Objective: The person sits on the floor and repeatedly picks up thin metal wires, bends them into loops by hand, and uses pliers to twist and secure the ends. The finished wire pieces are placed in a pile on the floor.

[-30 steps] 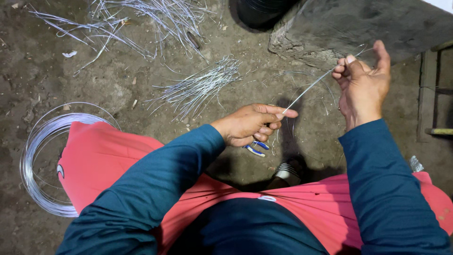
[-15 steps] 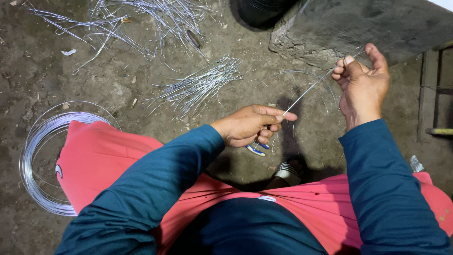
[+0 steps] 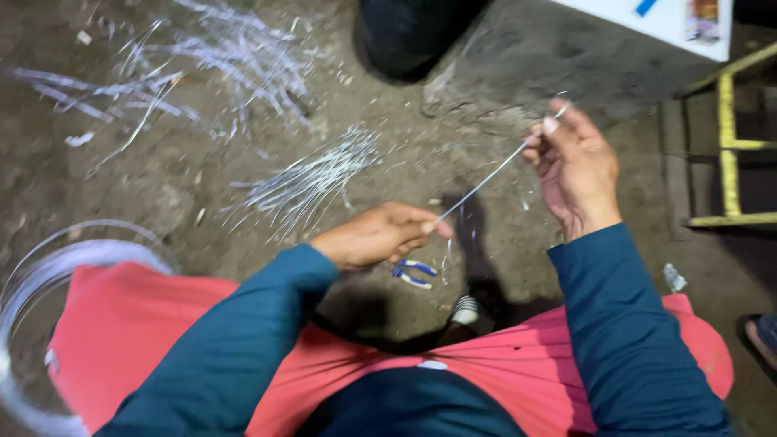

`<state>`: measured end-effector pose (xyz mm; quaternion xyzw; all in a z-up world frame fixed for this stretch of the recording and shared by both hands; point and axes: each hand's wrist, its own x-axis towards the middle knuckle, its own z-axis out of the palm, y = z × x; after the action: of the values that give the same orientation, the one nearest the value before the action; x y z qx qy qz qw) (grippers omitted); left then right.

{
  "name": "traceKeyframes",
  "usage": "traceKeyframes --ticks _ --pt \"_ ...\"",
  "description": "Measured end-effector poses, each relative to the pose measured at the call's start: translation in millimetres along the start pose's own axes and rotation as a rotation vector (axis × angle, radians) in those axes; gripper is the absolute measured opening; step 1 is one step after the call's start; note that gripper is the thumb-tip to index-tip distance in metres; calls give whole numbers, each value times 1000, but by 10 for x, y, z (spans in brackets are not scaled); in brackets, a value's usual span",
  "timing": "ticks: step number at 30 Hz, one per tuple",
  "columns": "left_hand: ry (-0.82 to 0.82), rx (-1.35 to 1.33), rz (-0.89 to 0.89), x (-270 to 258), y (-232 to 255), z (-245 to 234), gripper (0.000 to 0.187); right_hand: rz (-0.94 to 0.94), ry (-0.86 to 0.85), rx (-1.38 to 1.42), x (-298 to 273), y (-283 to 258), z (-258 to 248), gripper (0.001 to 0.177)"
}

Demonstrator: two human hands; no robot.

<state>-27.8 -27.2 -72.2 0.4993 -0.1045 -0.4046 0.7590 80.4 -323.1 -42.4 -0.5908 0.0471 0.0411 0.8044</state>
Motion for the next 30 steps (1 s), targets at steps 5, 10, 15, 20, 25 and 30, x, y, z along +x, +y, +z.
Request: traceKeyframes --ticks 5,10,15,20,25,30 --pt "-78 89 -79 -222 299 -161 34 67 -178 31 -150 -229 -75 12" --pt "20 340 -104 -363 469 -239 32 -1 -162 -98 -276 -334 -84 7" --pt "106 670 71 -324 526 -186 34 -94 -143 -54 -377 -116 85 8" --pt "389 681 269 -140 498 223 38 19 -113 -122 -591 344 459 14" --pt "629 708 263 -23 498 376 25 47 -131 -102 -739 526 636 15" --pt "802 933 617 12 376 393 16 101 -106 -29 -788 588 682 14"
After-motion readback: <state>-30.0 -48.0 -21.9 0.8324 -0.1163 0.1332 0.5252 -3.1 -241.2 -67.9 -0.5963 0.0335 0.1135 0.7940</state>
